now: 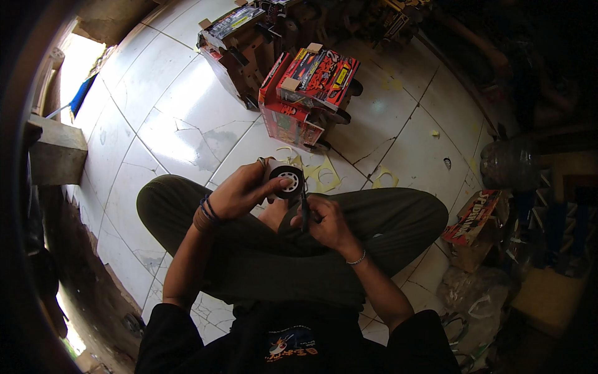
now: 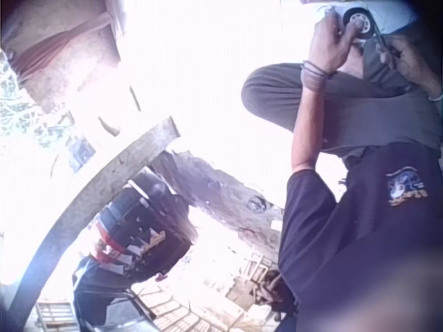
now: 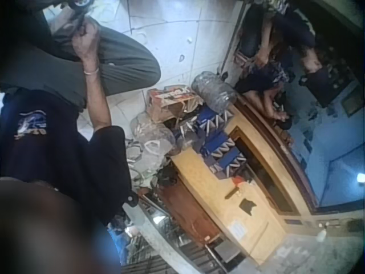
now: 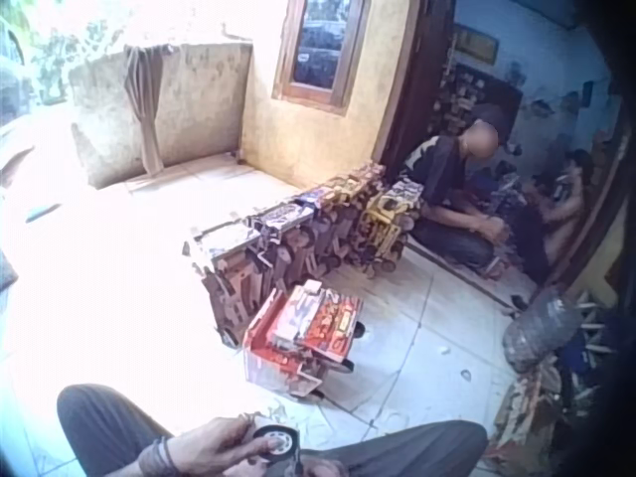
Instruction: The person sits on the floor and uses scissors to cut out circular paper wheel designs from a sheet. They handle the paper and scissors, cutting around the wheel outlines and placing the cut pieces on the floor.
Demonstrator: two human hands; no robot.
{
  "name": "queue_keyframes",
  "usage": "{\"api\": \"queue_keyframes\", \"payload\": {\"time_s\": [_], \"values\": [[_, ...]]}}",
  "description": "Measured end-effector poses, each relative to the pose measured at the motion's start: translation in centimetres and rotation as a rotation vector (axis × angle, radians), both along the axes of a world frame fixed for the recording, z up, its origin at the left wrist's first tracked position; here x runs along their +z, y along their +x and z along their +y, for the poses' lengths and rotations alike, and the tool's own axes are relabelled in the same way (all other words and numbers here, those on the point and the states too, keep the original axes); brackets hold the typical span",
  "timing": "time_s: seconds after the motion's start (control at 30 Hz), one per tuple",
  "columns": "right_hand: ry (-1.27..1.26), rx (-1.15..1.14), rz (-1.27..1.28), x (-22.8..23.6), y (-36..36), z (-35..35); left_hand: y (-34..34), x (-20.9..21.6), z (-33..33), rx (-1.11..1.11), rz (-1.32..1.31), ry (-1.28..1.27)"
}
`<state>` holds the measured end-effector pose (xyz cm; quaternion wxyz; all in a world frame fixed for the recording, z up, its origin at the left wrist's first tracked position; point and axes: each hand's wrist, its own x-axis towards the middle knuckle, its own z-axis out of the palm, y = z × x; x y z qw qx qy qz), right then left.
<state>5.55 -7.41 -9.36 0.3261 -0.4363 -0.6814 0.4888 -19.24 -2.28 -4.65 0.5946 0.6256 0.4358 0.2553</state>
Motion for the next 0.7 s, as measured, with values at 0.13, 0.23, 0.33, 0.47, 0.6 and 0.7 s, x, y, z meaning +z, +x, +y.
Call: {"api": "queue_keyframes", "payload": {"time_s": [0.13, 0.23, 0.33, 0.47, 0.6, 0.7], "values": [[-0.002, 0.026, -0.01, 0.0, 0.2, 0.0, -0.2, 0.1, -0.1, -0.024, 0.008, -0.013], [0.022, 0.022, -0.02, -0.1, 0.2, 0.0, -0.3, 0.3, 0.0, -0.027, 0.013, -0.033], [0.005, 0.027, -0.023, -0.1, 0.3, 0.0, -0.3, 0.5, 0.0, -0.037, 0.005, -0.033], [-0.018, 0.049, -0.039, 0.2, 0.5, 0.1, -0.5, 1.0, -0.1, -0.051, 0.018, -0.022], [-0.014, 0.066, -0.066, 0.5, 0.7, 0.3, -0.7, 1.5, 0.0, -0.061, 0.068, -0.033], [-0.021, 0.075, -0.078, 0.7, 0.7, 0.3, -0.6, 1.9, -0.1, -0.039, 0.028, -0.096]]}}
